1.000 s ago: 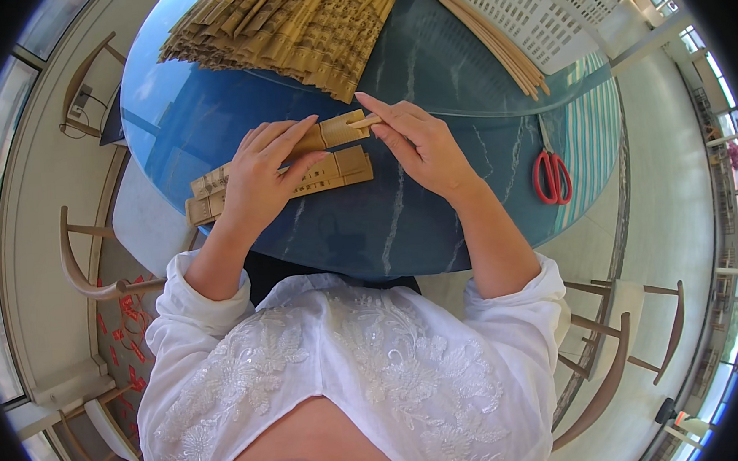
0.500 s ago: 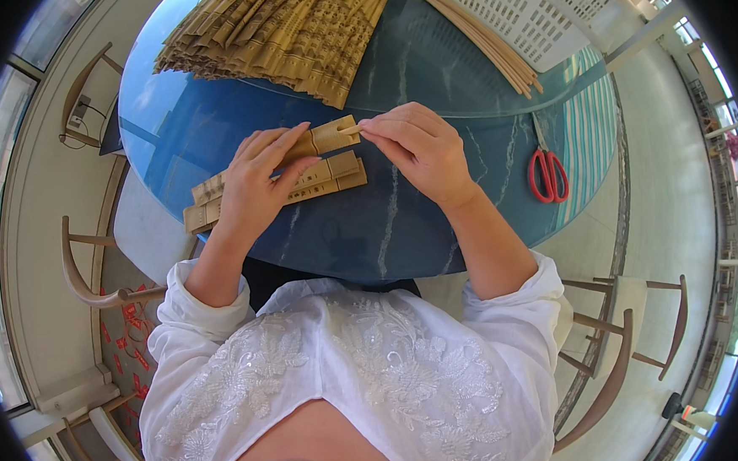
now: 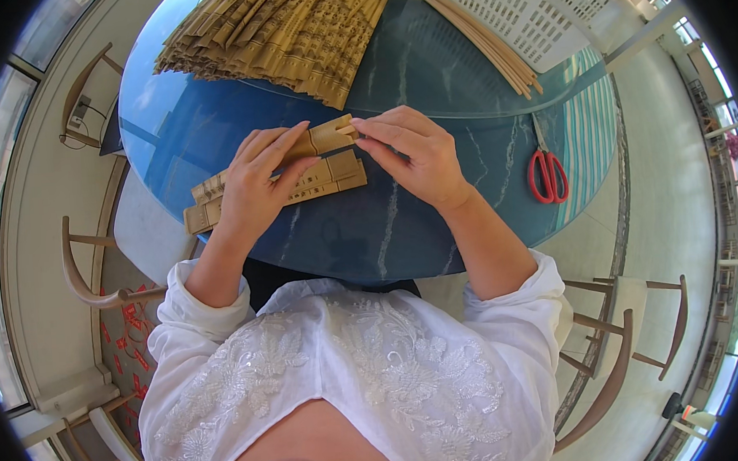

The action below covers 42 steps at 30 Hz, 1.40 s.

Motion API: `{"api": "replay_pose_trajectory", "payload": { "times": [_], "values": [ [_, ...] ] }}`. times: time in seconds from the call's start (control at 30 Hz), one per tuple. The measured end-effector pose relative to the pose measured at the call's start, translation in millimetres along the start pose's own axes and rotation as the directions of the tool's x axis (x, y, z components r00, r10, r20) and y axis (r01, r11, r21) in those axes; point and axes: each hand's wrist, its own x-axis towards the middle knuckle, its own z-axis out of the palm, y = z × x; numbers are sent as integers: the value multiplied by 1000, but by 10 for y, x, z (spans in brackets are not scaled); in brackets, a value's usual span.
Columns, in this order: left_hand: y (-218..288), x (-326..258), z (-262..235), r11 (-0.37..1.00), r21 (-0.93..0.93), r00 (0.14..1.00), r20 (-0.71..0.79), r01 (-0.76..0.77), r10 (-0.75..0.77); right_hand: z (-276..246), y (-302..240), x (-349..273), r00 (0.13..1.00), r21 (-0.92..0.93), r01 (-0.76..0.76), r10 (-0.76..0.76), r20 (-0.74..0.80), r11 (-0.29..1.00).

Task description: The person repeatedly picks up thin bamboo strips and inserts them into slots on rectangular bamboo pieces with printed text. The person handles the strips one at a time, aligning and seating them into the slots, then places the assembled pieces on the table.

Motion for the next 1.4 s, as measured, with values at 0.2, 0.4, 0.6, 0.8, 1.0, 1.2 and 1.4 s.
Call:
{"api": "replay_pose_trajectory", "payload": {
  "times": [0.2,0.4,0.6,0.8,1.0,1.2,1.4],
  "values": [
    [-31,7,19,1000,-22,1000,0,0,0,-39,14,35,987,-125,158,-155,40,979],
    [-23,19,63,997,-75,1000,6,-2,2,-66,-3,30,973,-224,230,-232,15,947],
    [2,18,50,996,-85,1000,14,28,-27,-33,25,26,969,-146,245,-248,-2,958],
    [-40,9,56,1000,-7,997,76,-5,5,-79,84,-2,970,9,226,-226,85,974],
    [-218,-48,110,999,24,995,96,28,-30,-603,857,-40,936,-662,-323,126,-328,677],
    [-254,-98,127,997,66,996,88,-39,33,-899,1277,-384,753,-768,-608,451,-478,201],
    [-263,-119,153,993,69,995,53,-94,90,-969,1394,-478,735,-750,-641,412,-539,163]
  ]
}}
